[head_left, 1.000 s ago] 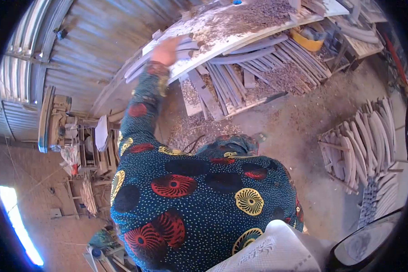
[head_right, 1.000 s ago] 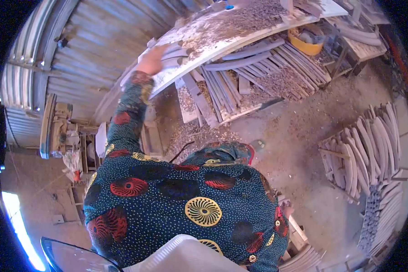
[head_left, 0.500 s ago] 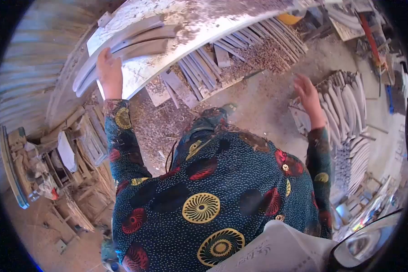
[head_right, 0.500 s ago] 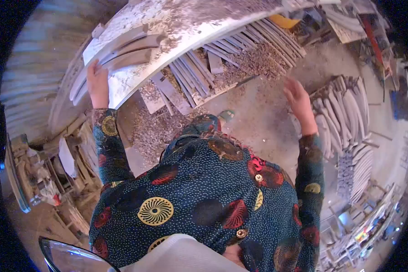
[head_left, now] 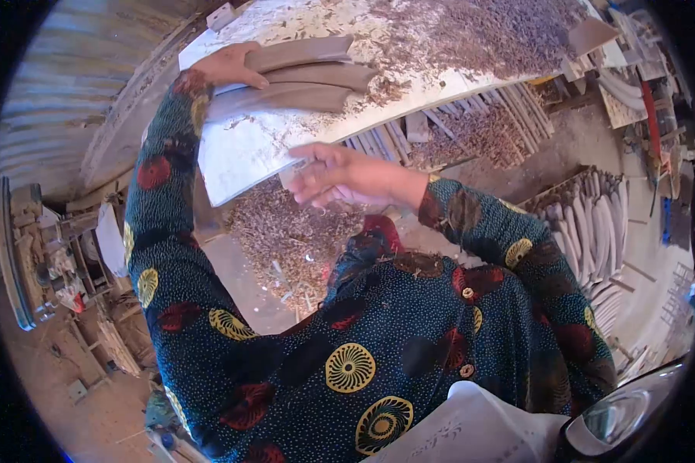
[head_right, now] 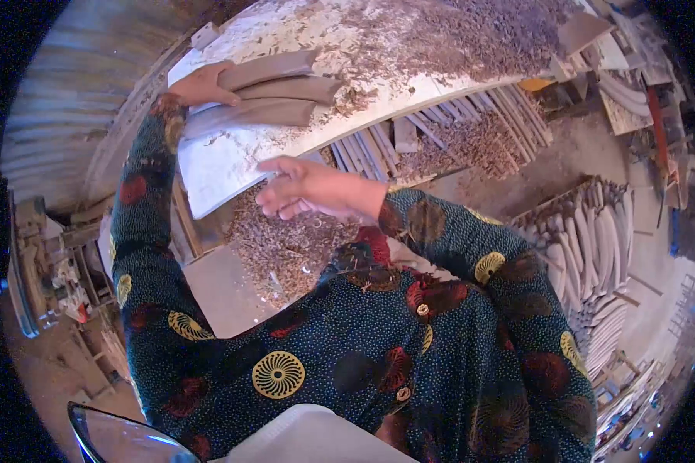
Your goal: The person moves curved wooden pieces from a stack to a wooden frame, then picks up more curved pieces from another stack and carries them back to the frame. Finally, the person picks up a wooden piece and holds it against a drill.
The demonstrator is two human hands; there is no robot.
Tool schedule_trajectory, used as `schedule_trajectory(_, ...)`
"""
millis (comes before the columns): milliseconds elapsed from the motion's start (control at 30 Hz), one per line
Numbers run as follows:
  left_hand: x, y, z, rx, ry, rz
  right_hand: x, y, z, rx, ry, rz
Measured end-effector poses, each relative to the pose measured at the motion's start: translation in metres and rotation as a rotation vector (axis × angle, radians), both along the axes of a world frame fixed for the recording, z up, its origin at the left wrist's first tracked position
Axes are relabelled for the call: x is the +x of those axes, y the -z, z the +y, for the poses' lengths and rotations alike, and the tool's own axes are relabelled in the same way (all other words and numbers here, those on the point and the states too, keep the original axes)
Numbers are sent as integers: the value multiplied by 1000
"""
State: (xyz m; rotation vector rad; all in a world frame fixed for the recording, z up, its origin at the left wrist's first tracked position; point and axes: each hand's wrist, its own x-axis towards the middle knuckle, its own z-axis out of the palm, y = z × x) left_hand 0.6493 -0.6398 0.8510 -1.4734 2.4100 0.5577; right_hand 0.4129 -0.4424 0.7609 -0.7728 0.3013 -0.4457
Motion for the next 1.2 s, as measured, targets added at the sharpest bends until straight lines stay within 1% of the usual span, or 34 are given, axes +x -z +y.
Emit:
schedule_trajectory(67, -3, -8, 15, 68, -24, 23, 6, 15, -8, 223, 28, -203)
schedule_trajectory(100, 10, 12, 11, 4, 17, -92, 7, 19, -9, 248, 26, -245)
schedule_trajectory(200, -1, 9, 38, -51, -37, -64, 12, -2, 8, 290, 136, -141)
schedule_trajectory(233, -8, 7, 48, -82, -78, -87, 16, -2, 12, 325, 172, -173)
schedule_trajectory(333, -25, 1, 64, -85, -88, -72, 27, 2, 18, 413, 290, -250)
schedule_trajectory(367, -36, -5, 72, -3, -100, 24, 29, 4, 22, 442, 338, -255)
schedule_trajectory(400, -45, -7, 78, 8, -105, 45, 31, 6, 26, 474, 389, -261)
schedule_trajectory(433, -54, -7, 84, 25, -110, 65, 32, 5, 33, 508, 488, -238)
schedule_trajectory(533, -74, -5, 100, 56, -146, 121, 29, 17, 32, 531, 673, -306)
schedule_trajectory(600, -93, -6, 108, 86, -104, 189, 7, 9, 37, 469, 756, -306)
schedule_trajectory(633, -103, -7, 114, 123, -108, 177, -6, 6, 41, 442, 803, -306)
schedule_trajectory(733, -133, -5, 137, 238, -98, 156, -35, 23, 48, 369, 649, -156)
schedule_trajectory(767, -146, -5, 143, 312, -103, 180, -46, 31, 52, 246, 622, -24)
schedule_trajectory(800, -158, -8, 152, 382, -114, 205, -58, 30, 60, 193, 685, -8)
schedule_trajectory(833, -169, -7, 159, 385, -31, 209, -69, 27, 71, 142, 746, 9)
schedule_trajectory(867, -179, -7, 165, 447, 16, 182, -79, 26, 80, 92, 805, 31)
schedule_trajectory(900, -190, -5, 174, 517, 7, 199, -75, 44, 83, -131, 1056, -8)
schedule_trajectory(933, -202, 0, 182, 588, 0, 219, -84, 49, 89, -139, 1074, -40)
schedule_trajectory(967, -215, 6, 185, 509, 116, 215, -97, 56, 95, -150, 1093, -66)
schedule_trajectory(1000, -235, 15, 182, 537, 128, 195, -111, 68, 98, -153, 1112, -93)
schedule_trajectory(1033, -258, 17, 185, 564, 150, 175, -126, 68, 111, -133, 1146, -56)
schedule_trajectory(1100, -308, 25, 191, 631, 215, 143, -153, 72, 135, 6, 1307, -37)
schedule_trajectory(1133, -329, 35, 195, 663, 247, 159, -168, 74, 150, 82, 1395, -27)
schedule_trajectory(1167, -350, 50, 198, 702, 286, 171, -193, 62, 173, 123, 1414, -82)
schedule_trajectory(1200, -376, 62, 206, 745, 335, 180, -202, 67, 189, 160, 1519, -92)
